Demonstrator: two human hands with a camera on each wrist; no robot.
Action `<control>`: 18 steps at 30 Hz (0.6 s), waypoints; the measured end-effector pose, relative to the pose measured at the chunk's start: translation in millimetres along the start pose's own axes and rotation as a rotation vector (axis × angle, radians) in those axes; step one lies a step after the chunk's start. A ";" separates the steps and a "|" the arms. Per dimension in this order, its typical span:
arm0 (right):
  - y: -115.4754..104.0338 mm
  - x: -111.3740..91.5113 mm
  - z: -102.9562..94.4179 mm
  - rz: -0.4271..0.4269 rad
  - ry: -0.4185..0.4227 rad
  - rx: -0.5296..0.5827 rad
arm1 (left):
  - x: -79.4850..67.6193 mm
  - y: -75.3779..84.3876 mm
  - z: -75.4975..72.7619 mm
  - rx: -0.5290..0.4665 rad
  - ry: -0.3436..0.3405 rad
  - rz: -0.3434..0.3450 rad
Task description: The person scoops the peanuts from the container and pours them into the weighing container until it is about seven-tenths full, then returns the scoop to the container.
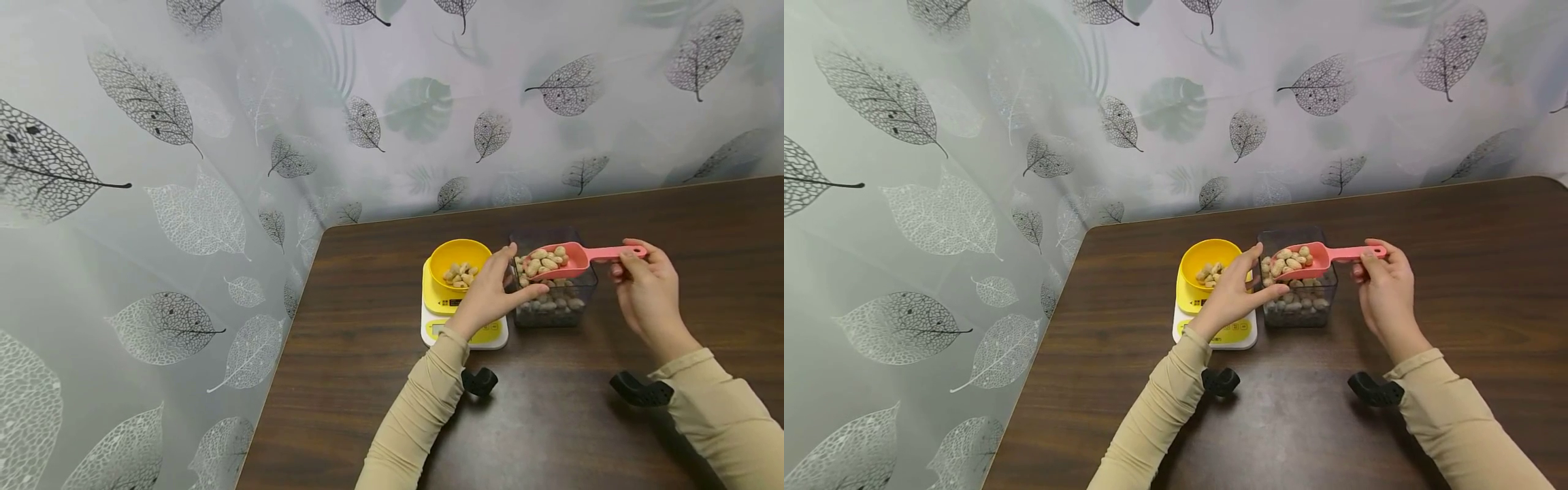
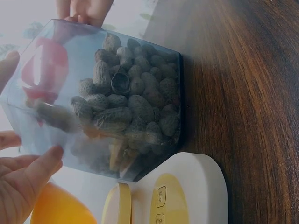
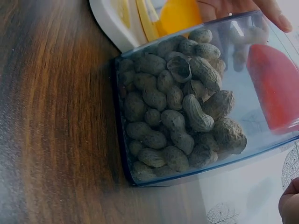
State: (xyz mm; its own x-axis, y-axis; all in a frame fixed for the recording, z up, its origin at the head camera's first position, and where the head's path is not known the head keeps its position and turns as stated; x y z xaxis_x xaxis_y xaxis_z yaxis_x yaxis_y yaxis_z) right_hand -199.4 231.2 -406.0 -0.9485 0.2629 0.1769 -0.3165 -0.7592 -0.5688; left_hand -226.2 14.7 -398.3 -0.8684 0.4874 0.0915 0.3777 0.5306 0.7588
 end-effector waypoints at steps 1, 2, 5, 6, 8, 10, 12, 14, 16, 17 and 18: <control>-0.2 -0.4 -1.4 0.009 0.007 0.013 | -0.1 0.2 0.1 -0.005 -0.002 -0.002; -0.6 -0.8 -2.4 0.016 0.010 0.024 | -0.1 0.4 0.1 -0.009 -0.003 -0.004; -1.8 -1.5 -3.7 0.031 0.014 0.020 | 0.5 1.0 0.2 -0.017 -0.005 -0.006; -2.0 -1.5 -3.7 0.036 0.017 0.021 | 0.6 1.2 0.1 -0.018 -0.005 -0.007; -2.5 -1.4 -3.4 0.041 0.021 0.021 | 0.9 1.7 -0.2 -0.024 -0.003 -0.008; -2.8 -1.9 -3.1 0.044 0.026 0.016 | 1.0 2.1 -0.6 -0.026 0.000 -0.008; -3.0 -2.9 -2.9 0.047 0.030 0.004 | 0.7 2.2 -1.0 -0.032 0.002 -0.011; -3.1 -4.0 -2.9 0.050 0.033 -0.001 | 0.4 2.2 -1.0 -0.034 0.006 -0.011; -3.2 -5.3 -2.8 0.052 0.034 -0.003 | 0.0 2.0 -0.8 -0.031 0.014 -0.010; -3.2 -5.9 -2.8 0.054 0.035 -0.003 | -0.2 1.8 -0.6 -0.028 0.019 -0.008; -3.2 -6.6 -2.7 0.055 0.035 -0.002 | -0.4 1.5 -0.2 -0.023 0.023 -0.008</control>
Point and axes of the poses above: each hand's wrist, its own x-axis towards the middle knuckle, its own z-axis out of the palm, y = z × x, the point moved 3 cm from there along x, towards the middle knuckle, and after that the axes turned 3 degrees about x, right-handed, at the moved point
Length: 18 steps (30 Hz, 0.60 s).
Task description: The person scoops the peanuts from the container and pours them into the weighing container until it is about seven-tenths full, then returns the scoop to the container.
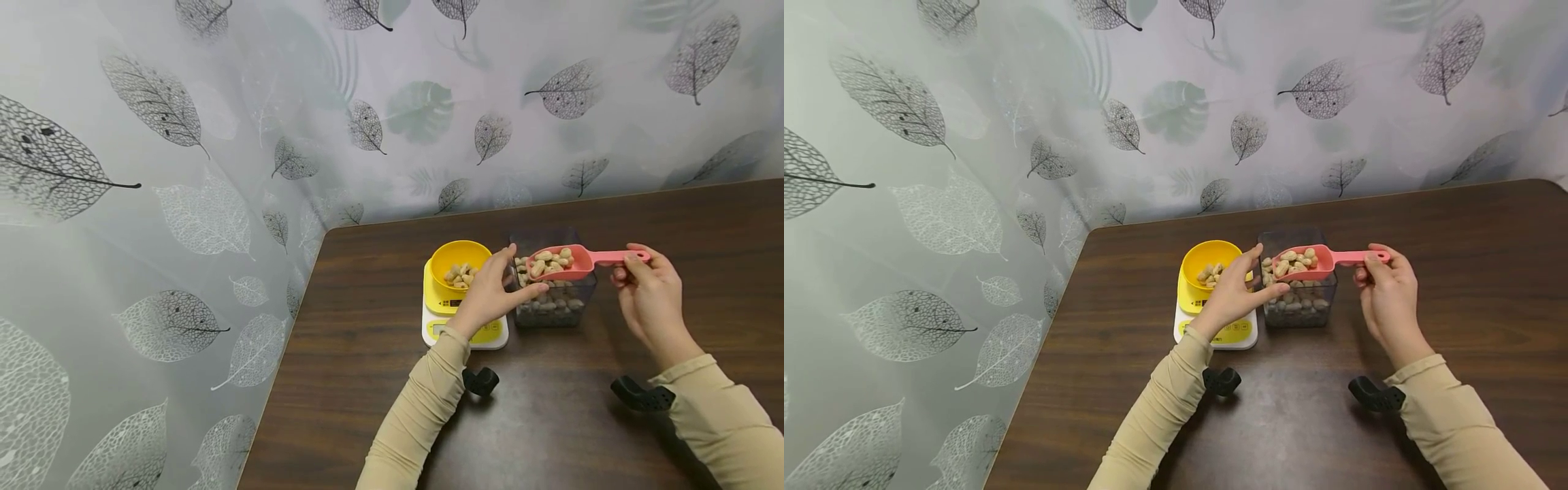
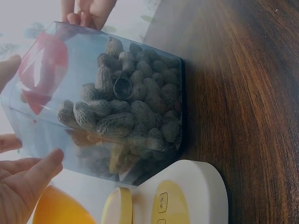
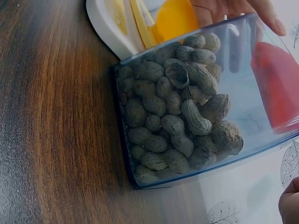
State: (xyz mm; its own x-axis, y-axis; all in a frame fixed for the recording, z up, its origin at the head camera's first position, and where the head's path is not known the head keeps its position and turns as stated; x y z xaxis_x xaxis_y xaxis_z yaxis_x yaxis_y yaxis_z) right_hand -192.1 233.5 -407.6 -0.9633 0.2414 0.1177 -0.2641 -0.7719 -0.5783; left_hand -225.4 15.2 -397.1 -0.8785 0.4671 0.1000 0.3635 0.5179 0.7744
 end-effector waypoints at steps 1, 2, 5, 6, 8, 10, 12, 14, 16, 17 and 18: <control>0.1 -0.5 -0.2 0.001 0.000 0.003 | -0.1 -0.4 0.6 0.005 0.004 0.002; 0.1 -1.1 -0.5 0.000 0.001 0.004 | -0.4 -0.9 1.2 0.010 0.008 0.003; 0.0 -2.5 -1.2 -0.001 0.000 -0.009 | -1.0 -1.6 2.9 0.012 0.013 0.006; -0.1 -2.8 -1.1 -0.002 -0.002 -0.012 | -1.3 -1.8 3.4 0.013 0.015 0.005; -0.4 -2.8 -0.8 -0.002 -0.007 -0.015 | -2.1 -1.8 3.8 0.009 0.016 -0.001; -1.2 -2.2 0.0 -0.007 -0.013 -0.018 | -2.5 -1.8 4.1 -0.001 0.020 -0.011; -2.4 -1.0 1.8 -0.009 -0.023 -0.002 | -2.7 -1.0 3.7 -0.012 0.023 -0.022; -3.8 1.2 4.2 -0.013 -0.031 0.019 | -2.3 0.4 2.5 -0.021 0.027 -0.029; -5.6 3.7 7.6 -0.022 -0.038 0.032 | -1.4 2.8 -0.2 -0.016 0.034 -0.030; -6.4 5.2 9.7 -0.025 -0.042 0.038 | -0.6 4.2 -2.1 -0.015 0.038 -0.028; -7.2 6.5 12.0 -0.029 -0.045 0.031 | 0.1 5.4 -4.2 -0.008 0.042 -0.024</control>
Point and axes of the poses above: each hand's wrist, its own x-axis towards the middle knuckle, its own z-axis out of the palm, y = z × x, the point moved 3 cm from there along x, towards the middle knuckle, and after that the axes turned 3 degrees about x, right-handed, at the moved point
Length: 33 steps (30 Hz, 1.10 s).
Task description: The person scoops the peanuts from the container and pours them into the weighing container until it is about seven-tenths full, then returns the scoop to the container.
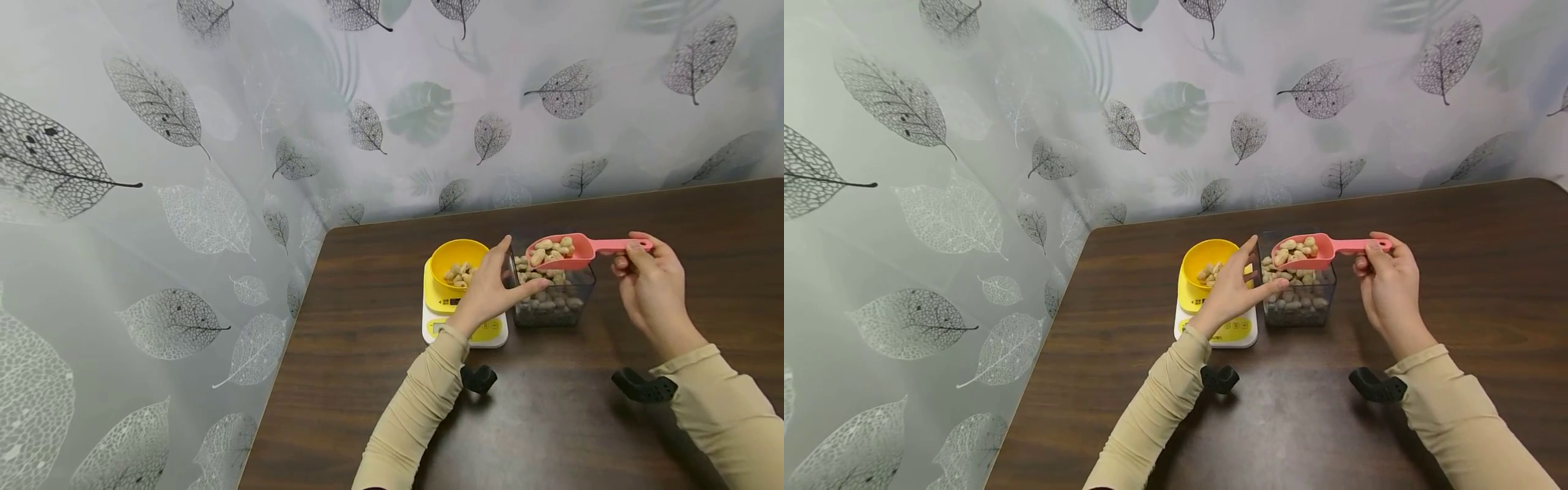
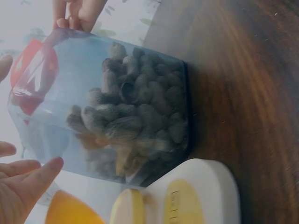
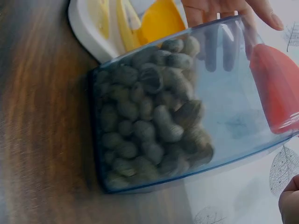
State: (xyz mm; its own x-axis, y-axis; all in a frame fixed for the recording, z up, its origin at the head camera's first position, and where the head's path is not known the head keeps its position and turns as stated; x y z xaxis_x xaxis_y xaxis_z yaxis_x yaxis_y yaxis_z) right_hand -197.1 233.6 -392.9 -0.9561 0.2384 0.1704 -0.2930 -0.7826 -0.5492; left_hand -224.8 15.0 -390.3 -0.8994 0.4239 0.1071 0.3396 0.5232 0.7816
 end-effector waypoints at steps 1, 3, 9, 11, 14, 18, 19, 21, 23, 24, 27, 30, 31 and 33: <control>-0.2 1.6 2.4 -0.004 -0.002 0.002 | 1.0 0.9 -2.2 0.004 0.004 0.004; -0.2 4.7 7.6 -0.006 -0.006 -0.005 | 2.7 2.2 -7.4 0.025 0.016 0.011; 2.0 11.7 26.4 0.008 -0.029 -0.009 | 4.2 2.1 -24.2 0.118 0.057 -0.015; 3.2 13.5 33.7 0.015 -0.042 -0.002 | 3.5 1.3 -30.7 0.119 0.069 -0.025; 5.5 16.3 44.6 0.015 -0.061 -0.015 | 2.2 -1.0 -41.1 0.110 0.094 -0.030; 9.7 17.9 57.8 0.013 -0.083 -0.085 | 0.2 -8.0 -54.1 0.083 0.142 -0.021; 11.4 18.1 60.8 0.015 -0.090 -0.107 | -0.6 -10.6 -57.1 0.082 0.157 -0.018; 16.1 18.3 66.0 0.025 -0.105 -0.159 | -2.6 -16.9 -62.6 0.101 0.186 -0.018; 22.4 18.7 70.0 0.045 -0.124 -0.200 | -4.9 -23.6 -67.3 0.126 0.211 -0.032; 25.7 19.1 71.6 0.057 -0.134 -0.223 | -6.0 -27.0 -69.1 0.137 0.222 -0.039; 34.7 19.9 74.8 0.094 -0.147 -0.291 | -9.5 -37.2 -71.5 0.152 0.243 -0.073; 40.5 20.8 75.8 0.125 -0.139 -0.362 | -12.9 -46.2 -70.0 0.153 0.247 -0.108; 41.7 21.0 76.0 0.135 -0.133 -0.387 | -14.2 -49.2 -68.9 0.151 0.245 -0.120; 44.0 21.6 75.6 0.157 -0.122 -0.443 | -16.6 -55.2 -66.3 0.149 0.238 -0.144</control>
Point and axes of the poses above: each hand's wrist, its own x-axis towards the middle knuckle, its own z-axis out of the palm, y = z × x, the point moved 3 cm from there along x, towards the middle knuckle, and after that the axes turned 3 degrees about x, right-handed, at the moved point
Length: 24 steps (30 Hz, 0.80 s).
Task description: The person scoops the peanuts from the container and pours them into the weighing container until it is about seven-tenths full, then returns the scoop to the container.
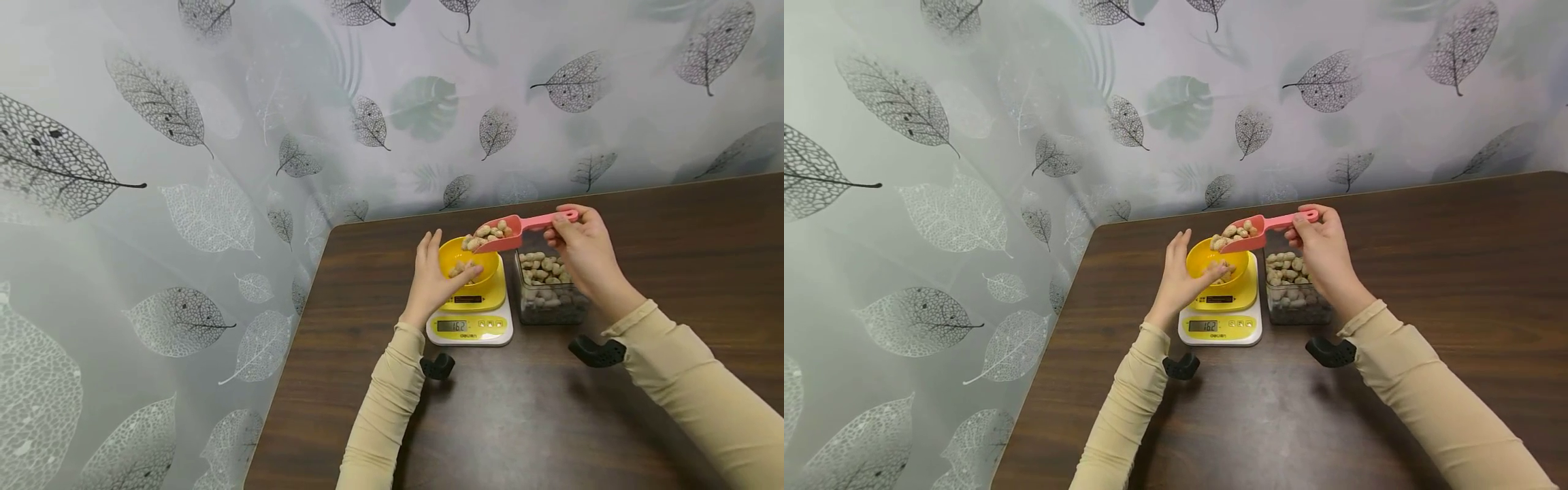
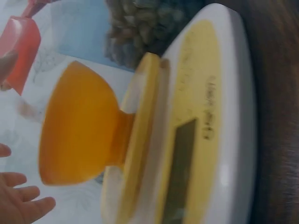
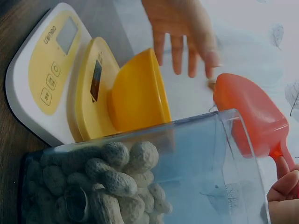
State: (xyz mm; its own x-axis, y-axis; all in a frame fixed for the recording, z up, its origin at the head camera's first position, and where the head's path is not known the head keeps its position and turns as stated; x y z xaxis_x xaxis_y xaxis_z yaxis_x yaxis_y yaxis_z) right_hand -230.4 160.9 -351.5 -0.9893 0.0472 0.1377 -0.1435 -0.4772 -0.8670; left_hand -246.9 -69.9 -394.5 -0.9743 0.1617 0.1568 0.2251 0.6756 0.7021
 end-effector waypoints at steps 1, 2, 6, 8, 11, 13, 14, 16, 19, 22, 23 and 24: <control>0.8 0.3 -0.1 0.012 0.006 -0.027 | -0.8 -2.8 2.0 0.000 -0.004 -0.009; 1.7 0.6 -0.2 0.022 0.013 -0.055 | -1.5 -5.5 4.1 -0.001 -0.009 -0.020; 4.6 1.6 -0.9 0.047 0.034 -0.155 | -3.4 -14.2 11.8 0.001 -0.034 -0.052; 5.7 1.8 -0.8 0.050 0.040 -0.182 | -3.9 -16.8 14.6 0.004 -0.045 -0.057; 7.4 2.1 0.0 0.055 0.042 -0.200 | -5.1 -19.5 17.0 0.012 -0.056 -0.059; 8.3 2.2 0.8 0.060 0.040 -0.201 | -6.1 -21.0 17.7 0.015 -0.061 -0.063; 8.9 2.4 1.0 0.063 0.040 -0.202 | -6.5 -21.7 17.9 0.017 -0.063 -0.066; 9.8 2.7 1.4 0.068 0.037 -0.202 | -7.1 -22.8 18.1 0.020 -0.067 -0.065; 11.0 3.3 1.5 0.069 0.040 -0.219 | -7.4 -24.1 18.6 0.025 -0.073 -0.066; 12.0 3.8 1.7 0.059 0.048 -0.268 | -7.3 -25.1 19.0 0.027 -0.079 -0.071; 12.3 3.9 1.8 0.055 0.050 -0.292 | -7.1 -25.4 19.3 0.027 -0.082 -0.073; 12.6 4.1 2.0 0.049 0.052 -0.322 | -6.9 -25.7 19.3 0.027 -0.083 -0.075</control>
State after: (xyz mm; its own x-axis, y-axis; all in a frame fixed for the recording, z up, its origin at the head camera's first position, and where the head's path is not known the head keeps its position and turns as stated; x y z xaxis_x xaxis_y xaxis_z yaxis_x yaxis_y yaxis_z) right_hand -236.2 153.3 -360.9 -0.9940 0.0803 0.0749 -0.0883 -0.1785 -0.9800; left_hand -245.8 -74.5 -427.1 -0.9846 0.1685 0.0459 0.1531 0.7069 0.6905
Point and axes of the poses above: each hand's wrist, its own x-axis towards the middle knuckle, its own z-axis out of the palm, y = z × x, the point moved 3 cm from there along x, towards the middle knuckle, and after that the axes turned 3 degrees about x, right-handed, at the moved point
